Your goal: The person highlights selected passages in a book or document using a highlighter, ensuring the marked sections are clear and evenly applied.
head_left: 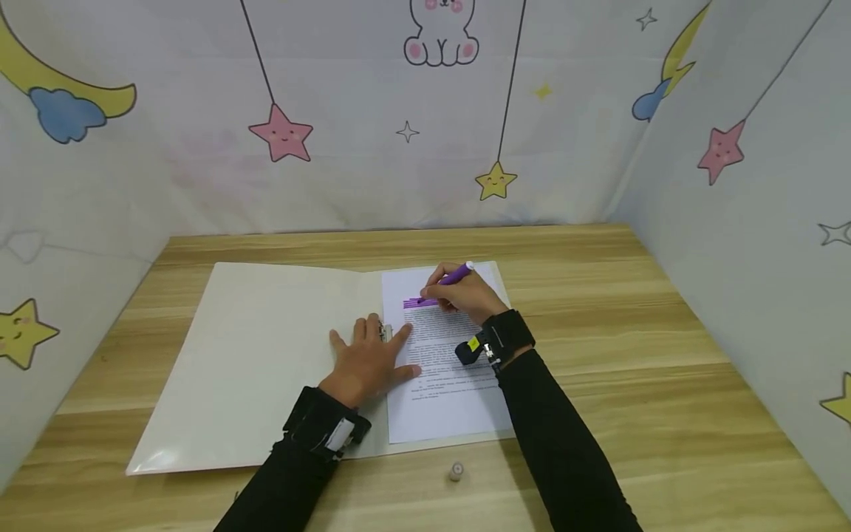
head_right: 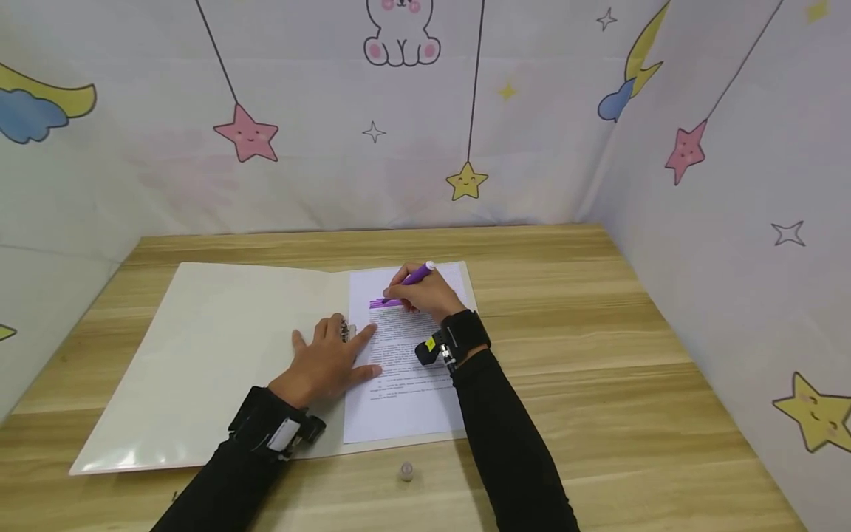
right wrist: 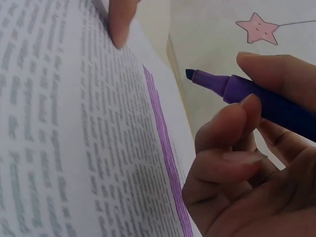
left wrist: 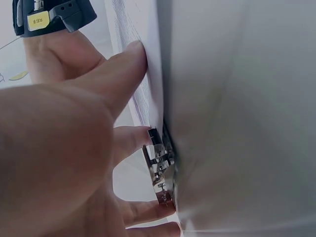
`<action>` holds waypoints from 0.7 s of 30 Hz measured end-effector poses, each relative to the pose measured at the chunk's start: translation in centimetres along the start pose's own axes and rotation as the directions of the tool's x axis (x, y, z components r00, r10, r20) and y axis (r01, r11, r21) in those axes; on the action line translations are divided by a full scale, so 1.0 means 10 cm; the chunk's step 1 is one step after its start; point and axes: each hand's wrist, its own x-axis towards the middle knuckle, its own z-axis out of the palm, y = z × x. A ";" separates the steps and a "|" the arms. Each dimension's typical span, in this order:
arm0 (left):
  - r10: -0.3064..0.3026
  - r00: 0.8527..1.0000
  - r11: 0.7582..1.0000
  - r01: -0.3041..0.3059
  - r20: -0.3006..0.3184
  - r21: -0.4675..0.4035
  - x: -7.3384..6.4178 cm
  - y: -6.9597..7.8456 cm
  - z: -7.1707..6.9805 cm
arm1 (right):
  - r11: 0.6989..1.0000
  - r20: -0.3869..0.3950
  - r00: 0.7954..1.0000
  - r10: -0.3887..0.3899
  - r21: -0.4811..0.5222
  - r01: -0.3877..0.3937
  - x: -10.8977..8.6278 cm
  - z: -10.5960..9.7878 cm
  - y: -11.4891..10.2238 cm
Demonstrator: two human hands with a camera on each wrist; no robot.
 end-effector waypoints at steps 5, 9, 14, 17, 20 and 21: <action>-0.005 1.000 1.000 0.005 0.004 0.004 0.02 0.00 0.00 | 0.999 -0.013 1.000 -0.007 -0.044 0.006 -0.01 0.12 -0.06; -0.006 1.000 1.000 0.006 0.000 0.010 0.02 -0.01 -0.01 | 0.997 -0.067 0.995 -0.074 -0.016 0.073 -0.06 0.14 -0.18; -0.008 1.000 1.000 0.008 -0.011 0.024 0.02 -0.02 -0.02 | 0.998 -0.098 0.993 -0.070 -0.004 0.070 -0.05 0.19 -0.22; -0.003 1.000 1.000 0.003 -0.011 0.026 0.02 -0.01 -0.01 | 1.000 -0.087 0.996 -0.019 -0.014 0.018 -0.02 0.25 -0.14; -0.001 1.000 1.000 0.002 -0.003 0.022 0.03 -0.01 0.00 | 0.998 -0.089 0.996 0.020 -0.051 -0.025 0.02 0.31 -0.05; -0.003 1.000 1.000 0.003 -0.002 0.024 0.03 -0.01 0.00 | 0.997 -0.092 0.995 0.027 -0.065 -0.033 0.02 0.32 -0.03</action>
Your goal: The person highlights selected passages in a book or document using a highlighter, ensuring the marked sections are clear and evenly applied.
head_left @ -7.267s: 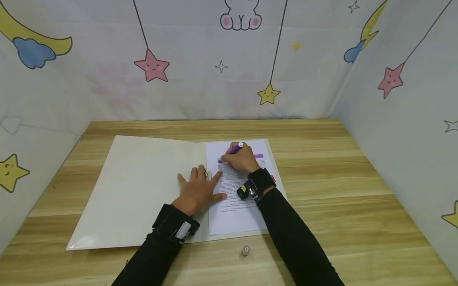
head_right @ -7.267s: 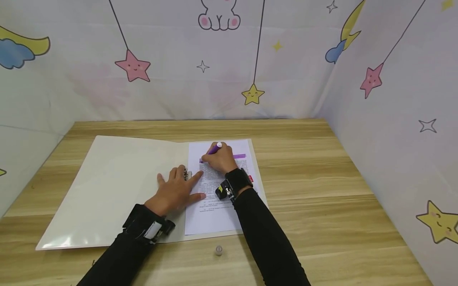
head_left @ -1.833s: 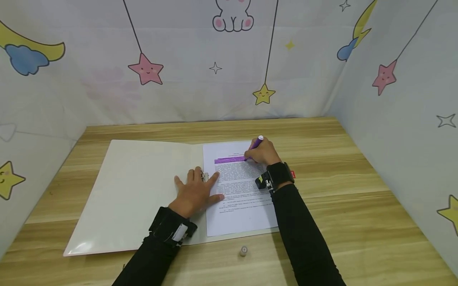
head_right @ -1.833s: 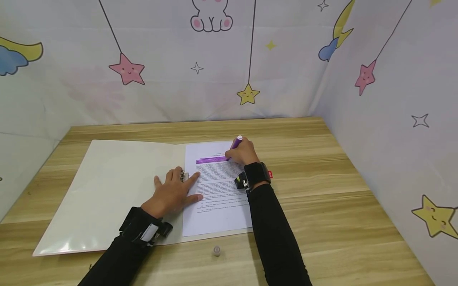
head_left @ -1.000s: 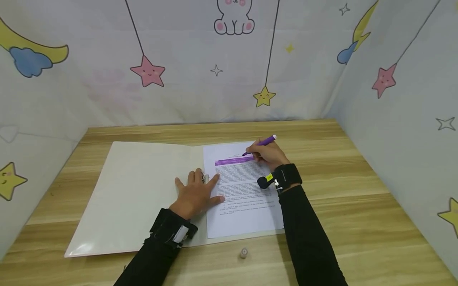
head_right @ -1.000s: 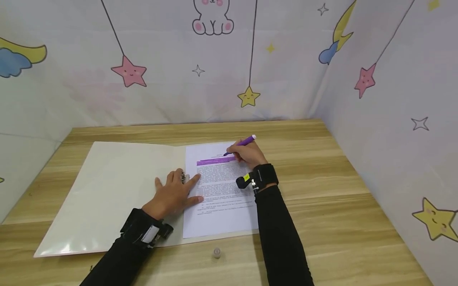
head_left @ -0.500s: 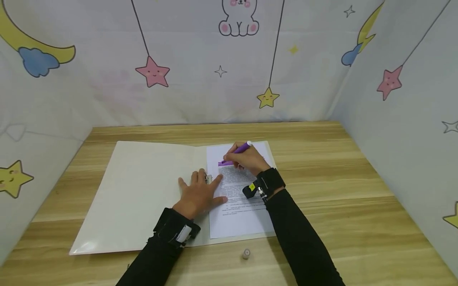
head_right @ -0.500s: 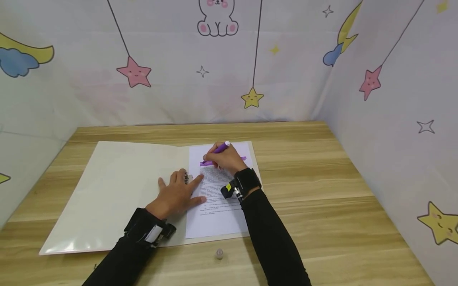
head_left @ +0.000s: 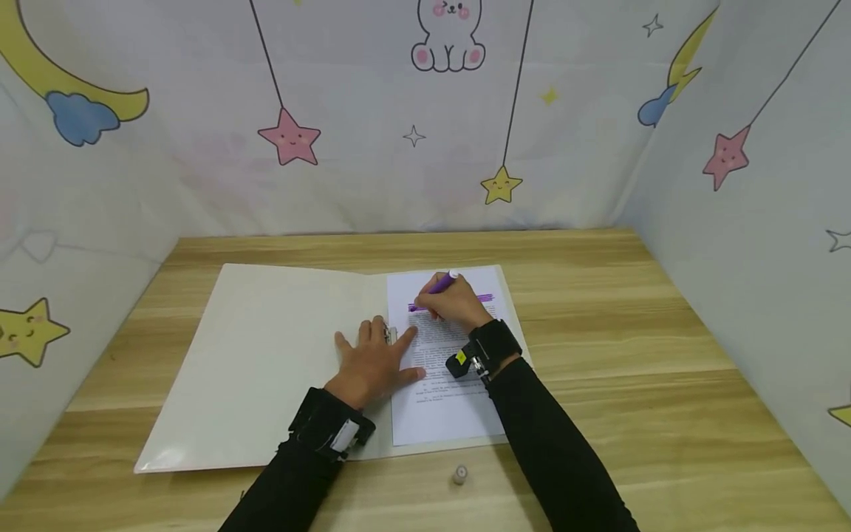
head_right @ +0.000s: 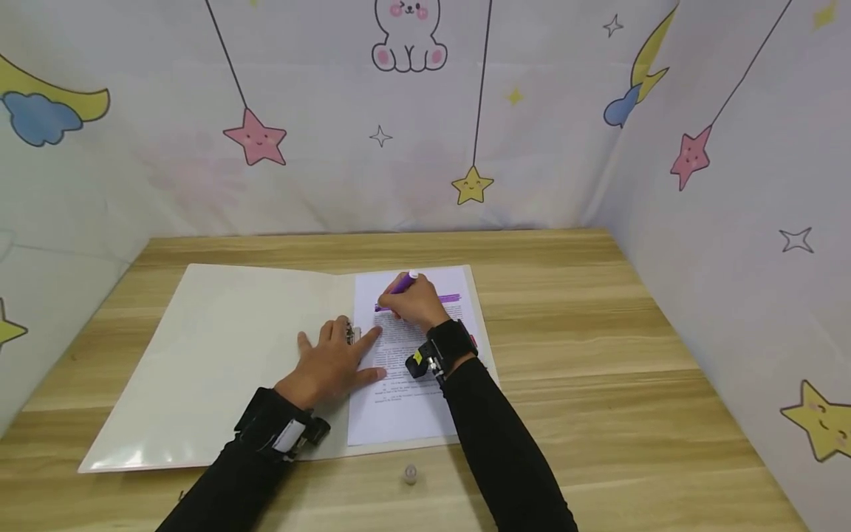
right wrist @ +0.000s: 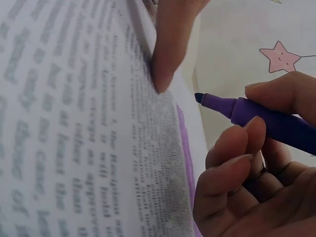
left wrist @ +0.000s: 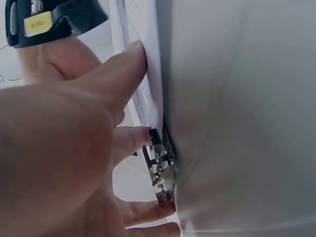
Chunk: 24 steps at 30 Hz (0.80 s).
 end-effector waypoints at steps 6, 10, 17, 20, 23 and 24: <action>-0.003 1.000 1.000 0.003 -0.009 0.016 0.00 -0.01 0.02 | 0.999 -0.023 1.000 0.009 -0.046 -0.010 0.02 0.08 0.06; 0.005 1.000 1.000 -0.005 -0.006 0.013 -0.01 0.00 0.01 | 0.998 -0.023 1.000 0.007 -0.058 -0.009 0.01 0.09 0.07; 0.004 1.000 1.000 -0.004 -0.014 0.012 -0.02 0.00 0.01 | 0.995 -0.031 0.999 0.014 -0.100 -0.017 0.00 0.09 0.08; 0.003 1.000 1.000 -0.003 -0.020 0.015 -0.02 0.00 0.02 | 0.990 -0.037 0.999 -0.002 -0.139 -0.003 -0.02 0.11 0.07; 0.005 1.000 1.000 -0.005 -0.026 0.019 -0.02 -0.01 0.02 | 0.984 -0.043 0.999 -0.030 -0.176 0.022 -0.02 0.12 0.06; 0.006 1.000 1.000 -0.006 -0.028 0.020 -0.02 -0.01 0.02 | 0.982 -0.046 0.998 -0.036 -0.186 0.026 -0.03 0.13 0.06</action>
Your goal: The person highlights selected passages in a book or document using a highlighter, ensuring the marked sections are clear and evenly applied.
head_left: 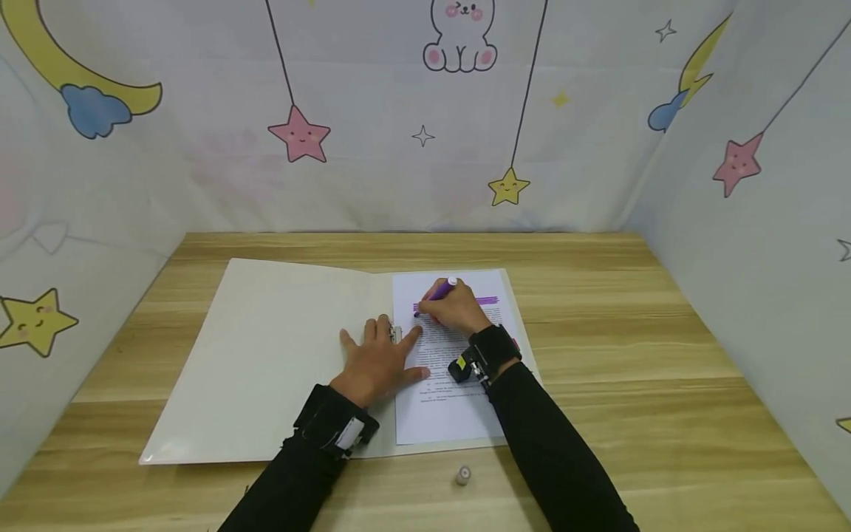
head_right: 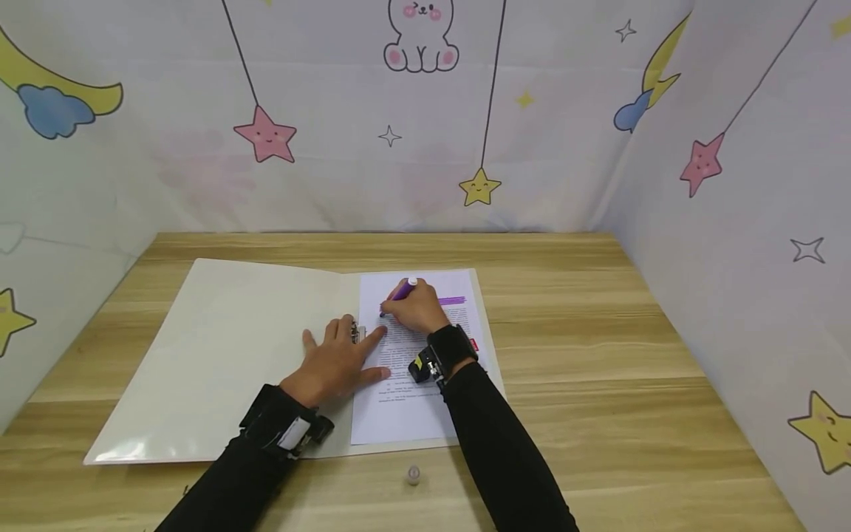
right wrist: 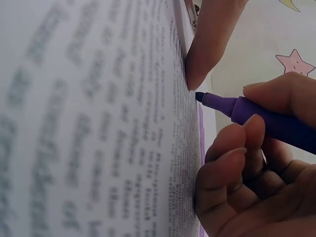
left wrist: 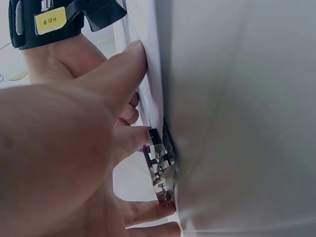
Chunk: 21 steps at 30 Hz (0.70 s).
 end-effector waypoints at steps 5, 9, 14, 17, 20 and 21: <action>0.000 1.000 1.000 0.000 0.008 -0.002 -0.01 0.01 -0.01 | 1.000 -0.020 1.000 -0.008 -0.029 0.007 -0.01 0.01 0.00; -0.006 1.000 1.000 0.006 0.020 -0.003 -0.01 0.01 -0.01 | 1.000 -0.024 1.000 -0.012 -0.027 0.011 -0.01 0.01 0.00; -0.006 1.000 1.000 0.006 0.026 -0.003 -0.01 0.00 -0.01 | 0.999 -0.035 0.999 -0.012 -0.040 0.010 -0.02 0.01 -0.01; -0.001 1.000 1.000 0.001 0.030 -0.001 -0.01 0.00 -0.01 | 0.999 -0.043 0.999 -0.007 -0.049 0.005 -0.03 0.00 -0.02; 0.001 1.000 1.000 -0.001 0.022 0.001 -0.02 0.00 -0.02 | 0.999 -0.042 0.999 -0.019 -0.051 0.017 -0.03 -0.01 -0.02; 0.000 1.000 1.000 0.000 0.019 0.002 -0.02 0.01 -0.02 | 0.999 -0.038 0.999 -0.023 -0.047 0.021 -0.03 -0.01 -0.03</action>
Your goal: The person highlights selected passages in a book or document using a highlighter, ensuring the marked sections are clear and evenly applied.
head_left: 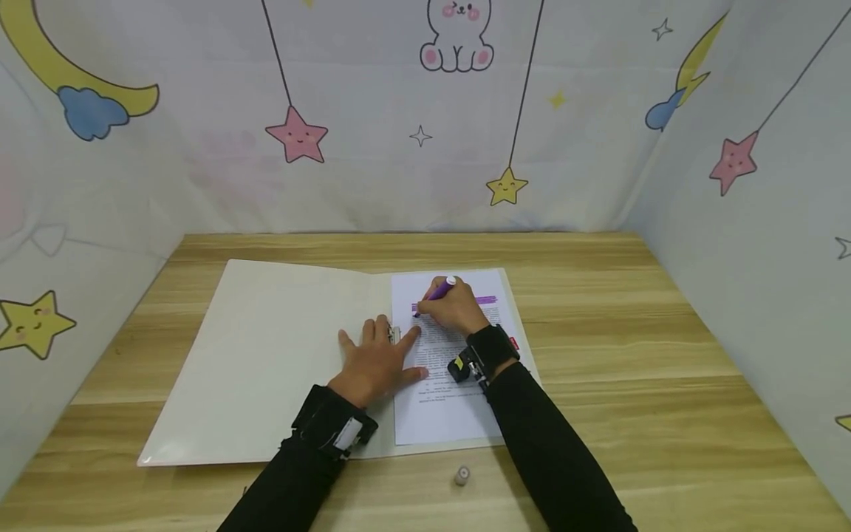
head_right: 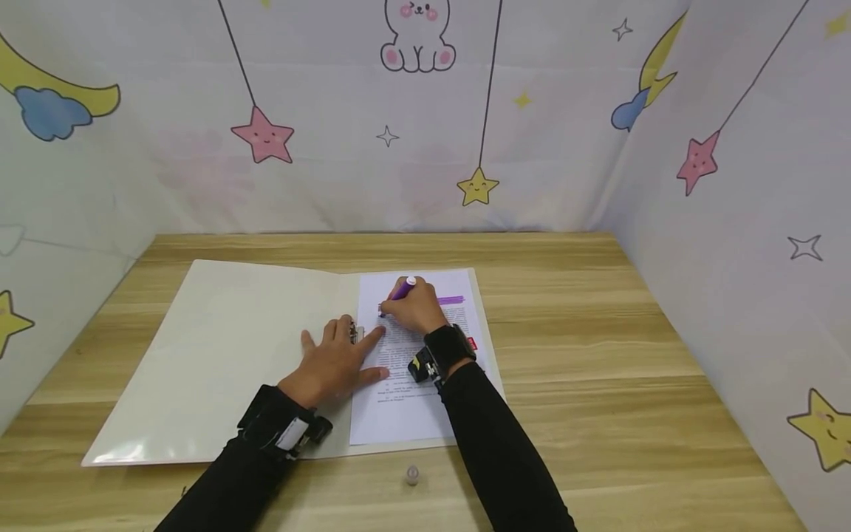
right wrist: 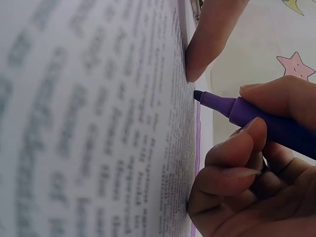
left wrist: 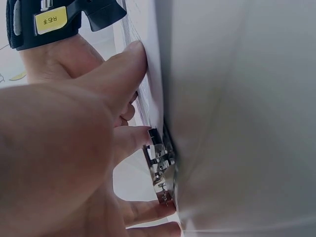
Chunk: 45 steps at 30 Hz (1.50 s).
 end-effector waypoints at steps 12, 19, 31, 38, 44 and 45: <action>-0.002 1.000 1.000 0.002 -0.006 0.000 0.00 0.00 0.01 | 0.998 0.000 1.000 -0.025 -0.060 0.025 0.02 -0.03 0.00; -0.005 1.000 1.000 0.005 0.004 -0.011 0.00 0.00 0.00 | 0.995 -0.020 1.000 -0.020 -0.099 0.018 0.04 -0.06 0.02; -0.001 1.000 1.000 0.001 -0.002 -0.006 0.00 0.00 -0.02 | 0.988 -0.015 0.999 -0.028 -0.154 0.025 0.04 -0.10 0.00; 0.002 1.000 1.000 -0.002 -0.009 -0.004 0.00 0.01 -0.03 | 0.989 -0.013 1.000 -0.019 -0.146 0.017 0.05 -0.13 0.01; 0.013 1.000 1.000 -0.013 -0.021 -0.021 -0.02 0.02 -0.04 | 0.988 -0.018 1.000 -0.019 -0.155 0.016 0.04 -0.15 0.01; 0.013 1.000 1.000 -0.013 -0.022 -0.024 -0.03 0.02 -0.04 | 0.988 -0.016 1.000 -0.022 -0.154 0.020 0.04 -0.15 0.01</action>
